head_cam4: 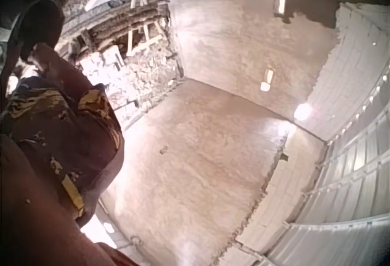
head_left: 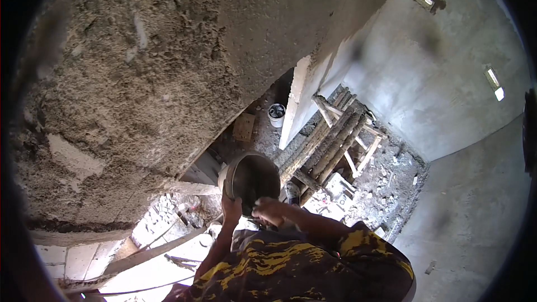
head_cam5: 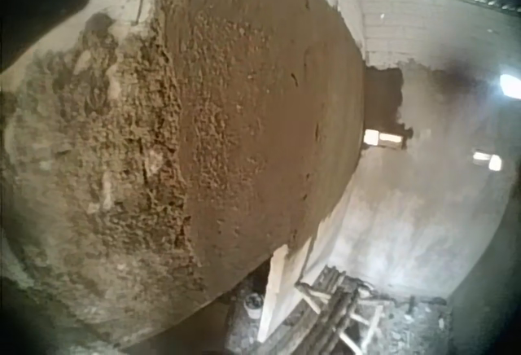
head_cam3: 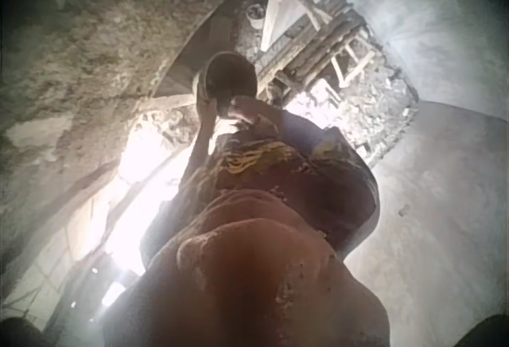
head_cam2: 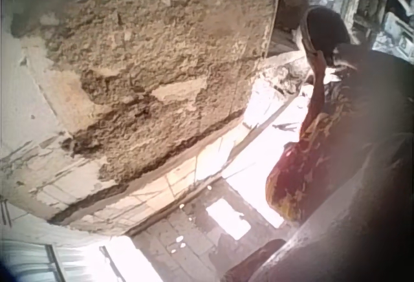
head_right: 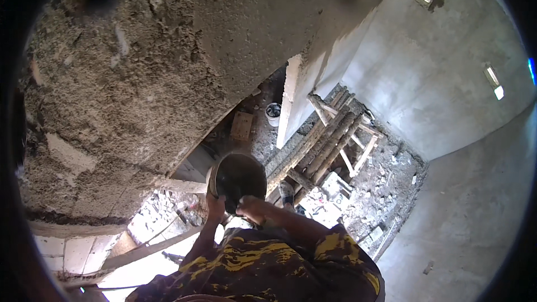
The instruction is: The person applies plaster to an unfinished masonry block wall using a trowel and a float. They take wet cement from a handheld bucket, press it onto the blocks, and smooth the surface with a rectangular float.
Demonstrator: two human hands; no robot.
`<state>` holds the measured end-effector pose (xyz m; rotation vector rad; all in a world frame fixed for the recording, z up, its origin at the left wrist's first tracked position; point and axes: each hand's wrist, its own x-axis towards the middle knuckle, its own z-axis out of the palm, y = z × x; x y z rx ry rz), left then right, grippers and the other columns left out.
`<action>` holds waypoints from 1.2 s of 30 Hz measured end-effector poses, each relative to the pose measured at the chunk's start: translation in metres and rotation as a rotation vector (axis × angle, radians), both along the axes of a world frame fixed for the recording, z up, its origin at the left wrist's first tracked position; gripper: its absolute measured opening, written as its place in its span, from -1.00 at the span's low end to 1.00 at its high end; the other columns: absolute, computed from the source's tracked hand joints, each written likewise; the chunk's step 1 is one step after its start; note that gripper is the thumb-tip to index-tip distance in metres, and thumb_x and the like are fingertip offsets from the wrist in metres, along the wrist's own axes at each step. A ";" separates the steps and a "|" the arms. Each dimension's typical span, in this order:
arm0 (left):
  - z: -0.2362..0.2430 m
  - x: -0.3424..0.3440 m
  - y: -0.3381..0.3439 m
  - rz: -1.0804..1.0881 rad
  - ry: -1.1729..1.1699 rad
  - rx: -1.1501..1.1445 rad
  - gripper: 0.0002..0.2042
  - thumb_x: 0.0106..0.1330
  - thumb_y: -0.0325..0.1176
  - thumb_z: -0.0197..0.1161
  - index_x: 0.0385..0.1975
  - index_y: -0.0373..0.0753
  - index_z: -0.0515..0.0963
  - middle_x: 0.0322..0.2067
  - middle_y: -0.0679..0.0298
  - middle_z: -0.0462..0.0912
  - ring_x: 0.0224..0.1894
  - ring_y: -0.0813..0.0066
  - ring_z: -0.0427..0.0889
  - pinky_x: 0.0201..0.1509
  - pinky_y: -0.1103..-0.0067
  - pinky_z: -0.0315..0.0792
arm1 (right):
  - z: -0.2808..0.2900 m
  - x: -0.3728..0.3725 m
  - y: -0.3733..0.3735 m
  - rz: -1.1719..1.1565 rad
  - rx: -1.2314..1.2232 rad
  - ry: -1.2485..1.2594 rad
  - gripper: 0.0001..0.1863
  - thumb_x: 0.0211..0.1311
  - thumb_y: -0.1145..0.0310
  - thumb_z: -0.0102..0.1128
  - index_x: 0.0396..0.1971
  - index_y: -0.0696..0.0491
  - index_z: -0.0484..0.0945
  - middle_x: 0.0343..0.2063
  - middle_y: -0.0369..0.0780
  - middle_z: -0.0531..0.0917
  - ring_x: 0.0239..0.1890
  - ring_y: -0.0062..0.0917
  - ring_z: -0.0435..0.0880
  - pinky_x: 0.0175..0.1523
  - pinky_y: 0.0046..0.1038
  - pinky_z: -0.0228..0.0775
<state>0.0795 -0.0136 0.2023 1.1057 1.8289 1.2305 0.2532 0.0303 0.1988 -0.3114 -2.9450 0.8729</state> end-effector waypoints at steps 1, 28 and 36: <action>-0.005 0.002 0.006 -0.017 -0.073 0.043 -0.30 -0.10 -0.56 0.05 0.21 -0.34 0.15 -0.03 -0.01 0.46 0.01 0.24 0.46 0.11 0.46 0.31 | 0.000 0.021 0.011 -0.006 -0.022 0.308 -0.81 -0.10 0.24 0.17 -0.56 0.05 0.48 -0.49 -0.18 0.53 -0.32 -0.31 0.54 -0.21 -0.33 0.39; -0.077 0.042 0.061 0.349 -0.656 -0.119 -0.76 -0.12 -0.54 0.11 -0.40 -0.11 0.47 -0.53 0.37 0.44 -0.49 0.51 0.44 -0.46 0.57 0.36 | 0.258 0.390 0.143 -2.120 0.641 1.394 -0.74 0.08 0.28 0.10 -0.39 0.20 0.42 -0.63 -0.21 0.47 -0.57 -0.52 0.43 -0.39 -0.44 0.34; -0.052 -0.033 -0.077 0.148 -0.123 -0.106 -0.83 -0.10 -0.47 0.14 -0.45 -0.18 0.52 -0.53 0.33 0.45 -0.49 0.54 0.42 -0.45 0.56 0.31 | 0.109 0.115 0.236 -1.422 0.610 0.897 -0.63 0.10 0.30 0.12 -0.21 0.24 0.28 -0.63 -0.10 0.49 -0.60 -0.30 0.48 -0.46 -0.25 0.34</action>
